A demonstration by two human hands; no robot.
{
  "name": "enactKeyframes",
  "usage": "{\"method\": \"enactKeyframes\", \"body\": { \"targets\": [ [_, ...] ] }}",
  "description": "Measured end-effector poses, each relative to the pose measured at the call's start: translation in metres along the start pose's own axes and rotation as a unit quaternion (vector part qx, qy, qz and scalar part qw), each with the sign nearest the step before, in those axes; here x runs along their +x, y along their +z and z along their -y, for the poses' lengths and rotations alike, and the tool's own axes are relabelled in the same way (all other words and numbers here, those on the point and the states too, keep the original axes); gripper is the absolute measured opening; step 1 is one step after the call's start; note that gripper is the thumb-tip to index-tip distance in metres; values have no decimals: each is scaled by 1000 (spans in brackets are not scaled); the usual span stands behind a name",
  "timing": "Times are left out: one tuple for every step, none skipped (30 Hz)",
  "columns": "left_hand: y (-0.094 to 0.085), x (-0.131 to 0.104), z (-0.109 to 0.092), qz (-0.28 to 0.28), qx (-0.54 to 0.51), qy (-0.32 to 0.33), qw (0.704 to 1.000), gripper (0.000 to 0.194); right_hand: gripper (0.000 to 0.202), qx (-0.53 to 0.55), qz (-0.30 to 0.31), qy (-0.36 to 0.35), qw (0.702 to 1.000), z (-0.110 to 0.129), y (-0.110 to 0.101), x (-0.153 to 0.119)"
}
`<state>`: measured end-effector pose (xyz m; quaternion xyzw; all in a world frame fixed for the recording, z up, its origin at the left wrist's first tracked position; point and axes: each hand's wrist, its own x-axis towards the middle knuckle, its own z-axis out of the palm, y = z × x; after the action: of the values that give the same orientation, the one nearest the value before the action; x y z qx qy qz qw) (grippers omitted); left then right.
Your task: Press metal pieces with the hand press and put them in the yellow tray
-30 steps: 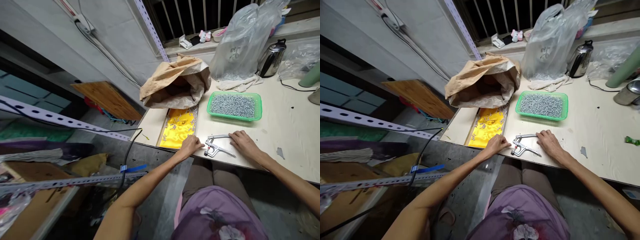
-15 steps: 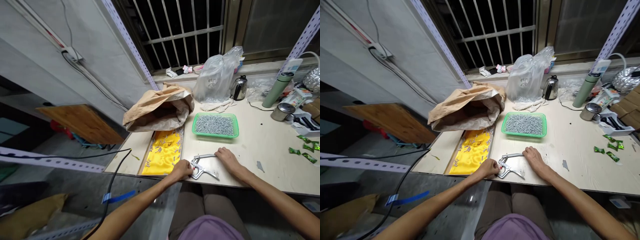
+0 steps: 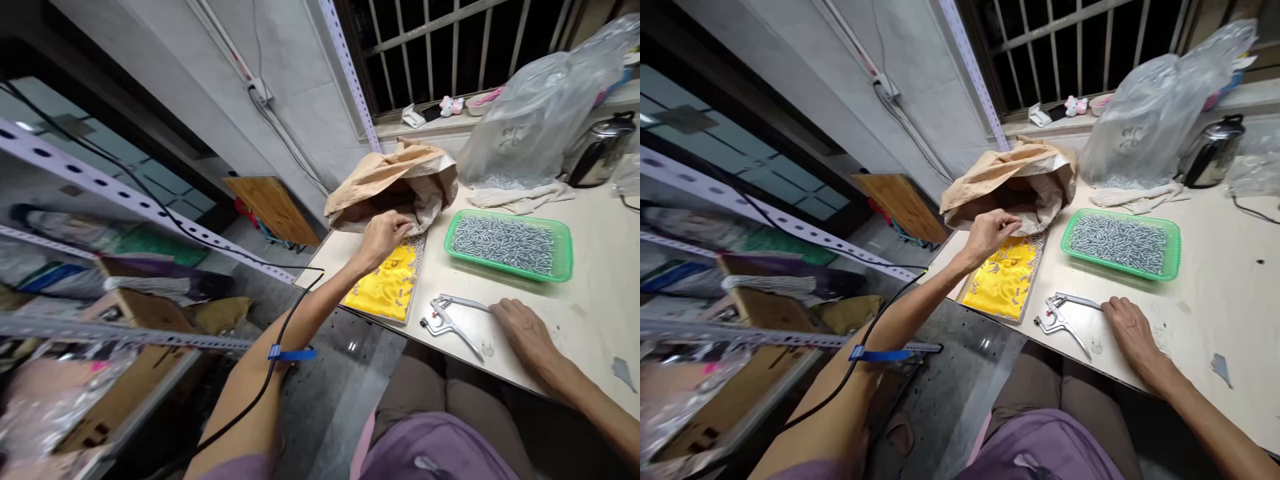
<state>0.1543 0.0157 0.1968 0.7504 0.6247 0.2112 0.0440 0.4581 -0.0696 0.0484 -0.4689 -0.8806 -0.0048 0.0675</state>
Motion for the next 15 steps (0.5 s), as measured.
{"method": "enactKeyframes", "body": {
  "targets": [
    [-3,-5,18,30,43,-39,998,20,28,2,-13,-6,1000,0,1,-1],
    [-3,-13,36,63,84,-83,991,20,28,4,-24,-9,1000,-1,1,-1],
    [-3,-22,54,98,120,-125,980,21,29,3,-32,-12,999,-1,1,-2],
    [-1,-32,70,125,155,-167,966,23,29,2,-38,-13,999,-1,1,-2],
    [2,-42,84,157,183,-197,950,25,30,0,-42,-14,999,0,1,-2],
    [5,-52,97,187,203,-215,937,26,31,0,-46,-13,999,0,1,-2],
    [8,-62,106,210,215,-226,927,26,32,1,-48,-12,999,0,1,-2],
    [11,-70,114,228,219,-228,921,25,32,4,-50,-12,999,0,1,-2],
    [13,-78,120,244,220,-217,919,25,32,8,-49,-11,999,0,1,-2],
    [15,-84,125,256,220,-196,921,25,32,11,-48,-9,999,0,1,-2],
    [16,-89,128,268,222,-166,923,25,31,13,-46,-7,999,0,1,-2],
    [17,-93,131,280,226,-131,924,24,31,14,-43,-5,999,0,1,-2],
    [19,-97,134,291,230,-95,924,24,31,14,-39,-2,999,1,1,-2],
    [20,-99,136,300,235,-62,923,23,31,13,-36,0,999,1,0,-2],
    [21,-101,138,306,238,-36,921,22,32,13,-33,3,999,1,0,-2]
  ]
}}
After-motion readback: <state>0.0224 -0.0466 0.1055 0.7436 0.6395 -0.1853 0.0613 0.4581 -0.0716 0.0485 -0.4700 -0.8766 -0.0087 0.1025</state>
